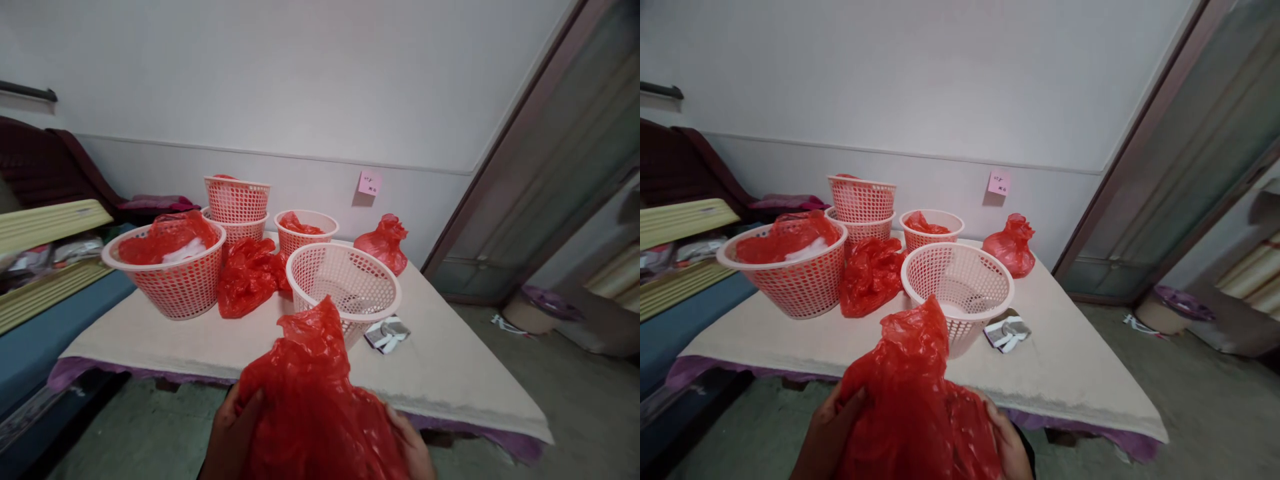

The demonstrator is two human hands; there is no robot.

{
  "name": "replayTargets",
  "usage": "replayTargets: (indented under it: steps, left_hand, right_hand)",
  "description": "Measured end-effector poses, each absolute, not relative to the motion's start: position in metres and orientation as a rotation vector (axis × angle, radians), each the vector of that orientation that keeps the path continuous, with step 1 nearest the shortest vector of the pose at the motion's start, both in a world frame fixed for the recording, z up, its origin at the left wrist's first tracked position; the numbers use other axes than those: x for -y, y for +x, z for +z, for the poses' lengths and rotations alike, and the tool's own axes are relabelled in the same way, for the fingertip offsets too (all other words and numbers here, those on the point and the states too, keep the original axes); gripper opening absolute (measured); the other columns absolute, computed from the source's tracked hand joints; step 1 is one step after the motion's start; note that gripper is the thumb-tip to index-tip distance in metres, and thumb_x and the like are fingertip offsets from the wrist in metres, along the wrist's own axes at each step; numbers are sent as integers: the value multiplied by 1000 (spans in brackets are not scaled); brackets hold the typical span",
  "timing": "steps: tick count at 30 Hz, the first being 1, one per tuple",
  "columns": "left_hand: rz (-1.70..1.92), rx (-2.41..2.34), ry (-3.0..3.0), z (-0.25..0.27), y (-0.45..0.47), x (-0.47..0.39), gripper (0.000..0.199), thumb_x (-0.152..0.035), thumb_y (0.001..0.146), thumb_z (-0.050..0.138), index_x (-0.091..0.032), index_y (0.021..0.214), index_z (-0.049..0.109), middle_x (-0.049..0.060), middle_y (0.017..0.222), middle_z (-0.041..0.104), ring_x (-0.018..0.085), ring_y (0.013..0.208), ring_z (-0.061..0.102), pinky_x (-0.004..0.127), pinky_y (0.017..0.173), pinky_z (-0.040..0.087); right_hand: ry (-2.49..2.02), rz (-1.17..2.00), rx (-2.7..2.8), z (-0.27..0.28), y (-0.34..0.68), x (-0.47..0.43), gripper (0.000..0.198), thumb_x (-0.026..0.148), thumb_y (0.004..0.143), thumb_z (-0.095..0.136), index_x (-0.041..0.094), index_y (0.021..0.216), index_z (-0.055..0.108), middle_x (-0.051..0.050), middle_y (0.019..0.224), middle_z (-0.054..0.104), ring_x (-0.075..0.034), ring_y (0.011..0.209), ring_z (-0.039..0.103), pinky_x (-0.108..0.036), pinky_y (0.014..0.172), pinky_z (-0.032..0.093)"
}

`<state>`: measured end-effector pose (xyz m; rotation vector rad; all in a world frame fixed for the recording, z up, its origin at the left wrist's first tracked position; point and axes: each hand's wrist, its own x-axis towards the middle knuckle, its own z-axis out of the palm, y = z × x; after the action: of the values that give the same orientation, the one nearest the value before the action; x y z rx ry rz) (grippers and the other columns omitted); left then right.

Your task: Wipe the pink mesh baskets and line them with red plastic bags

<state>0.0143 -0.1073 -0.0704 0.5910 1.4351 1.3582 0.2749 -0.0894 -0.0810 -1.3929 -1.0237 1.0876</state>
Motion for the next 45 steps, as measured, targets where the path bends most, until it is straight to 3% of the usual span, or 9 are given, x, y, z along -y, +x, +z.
replayTargets:
  steps: [4,8,13,22,27,32,35,40,45]
  left_hand:
    - [1336,-1329,516,-69,13,106,45,-44,62,79,-22,99,65,2,78,75,25,65,69,31,54,54]
    - [1353,-1291,495,-64,12,103,51,-42,65,78,-23,109,62,3,87,76,27,78,71,35,63,57]
    - [1468,-1396,396,-61,-6,99,51,-42,66,75,-22,111,62,4,92,76,29,90,70,34,68,58]
    - [1639,-1552,346,-76,-49,96,44,-49,73,68,-22,107,64,2,115,70,24,107,64,25,76,55]
    - [1530,-1493,525,-81,-59,88,51,-52,68,71,-18,106,65,5,107,72,28,105,64,33,83,53]
    - [1534,-1739,811,-85,-64,80,51,-58,69,63,-19,102,66,7,113,68,29,112,58,38,97,44]
    - [1480,-1676,887,-73,-49,83,54,-63,72,61,-18,102,67,7,105,69,25,102,61,35,89,47]
    - [1232,-1342,759,-59,-12,77,60,-67,71,59,-15,99,63,7,89,69,18,71,63,28,59,51]
    - [1171,-1425,756,-71,4,43,70,-60,66,69,-15,116,51,5,87,65,19,74,63,25,54,47]
  right_hand:
    - [-1066,1617,845,-74,272,89,53,66,76,58,20,96,72,-11,100,72,-28,99,66,-39,81,51]
    - [-886,1889,789,-67,261,88,46,40,69,78,18,108,68,-10,94,74,-27,92,69,-39,81,52]
    - [-928,1634,552,-64,275,77,38,33,71,77,18,103,67,-7,89,74,-25,86,70,-39,78,55]
    - [-1004,1266,304,-40,320,74,46,31,50,87,23,91,69,-1,82,74,-23,74,71,-33,66,59]
    - [-951,1229,532,-16,324,76,36,29,59,85,25,91,70,0,83,74,-15,64,69,-20,54,56]
    - [-927,1211,728,11,310,75,28,33,72,76,24,97,69,-3,86,73,-16,69,68,-20,57,54]
    - [-961,1175,883,22,297,72,26,36,77,71,23,99,70,-6,95,73,-20,81,68,-24,65,54]
    - [-968,1202,1083,29,285,67,30,39,79,67,21,103,70,-7,95,71,-22,86,66,-28,73,52]
    - [-936,1176,1438,33,284,61,31,44,83,62,21,101,71,-6,91,71,-20,82,64,-27,75,50]
